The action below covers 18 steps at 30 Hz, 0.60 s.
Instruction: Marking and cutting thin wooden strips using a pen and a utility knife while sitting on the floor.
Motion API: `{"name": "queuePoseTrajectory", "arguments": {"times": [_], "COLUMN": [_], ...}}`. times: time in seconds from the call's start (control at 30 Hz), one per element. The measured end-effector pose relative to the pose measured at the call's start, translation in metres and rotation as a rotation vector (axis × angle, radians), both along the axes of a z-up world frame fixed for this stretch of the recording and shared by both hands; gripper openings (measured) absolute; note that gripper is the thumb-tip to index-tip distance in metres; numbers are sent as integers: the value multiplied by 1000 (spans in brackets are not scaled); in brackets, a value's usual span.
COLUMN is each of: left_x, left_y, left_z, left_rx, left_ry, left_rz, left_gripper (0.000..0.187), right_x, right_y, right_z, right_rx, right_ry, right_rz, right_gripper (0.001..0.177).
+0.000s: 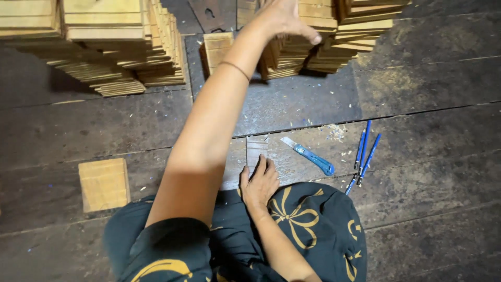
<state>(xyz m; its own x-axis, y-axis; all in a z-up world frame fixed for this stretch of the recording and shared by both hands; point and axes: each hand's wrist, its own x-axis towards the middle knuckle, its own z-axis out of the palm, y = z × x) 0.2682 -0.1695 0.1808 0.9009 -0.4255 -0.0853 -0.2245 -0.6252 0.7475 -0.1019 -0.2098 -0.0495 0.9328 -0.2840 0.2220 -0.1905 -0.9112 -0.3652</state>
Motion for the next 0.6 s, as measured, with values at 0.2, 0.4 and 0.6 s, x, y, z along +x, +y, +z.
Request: {"name": "queuePoseTrajectory", "arguments": {"times": [0.2,0.4,0.6], "left_x": [35,-5,-149], "left_y": [-3,26,102], "left_z": [-15,-8,-25], "left_rx": [241,29,-393], "left_ry": [188,-124,-357], "left_rz": [-27,-35,-31], "left_gripper": [66,94,105], "right_x": [1,1,-1], "right_y": [0,-1,-1], "right_z": [-1,-5,-1], "right_rx": [11,-4,-43], "right_ry": [16,-8,-22], "right_rz": [0,5,19], "right_gripper": [60,62,63]}}
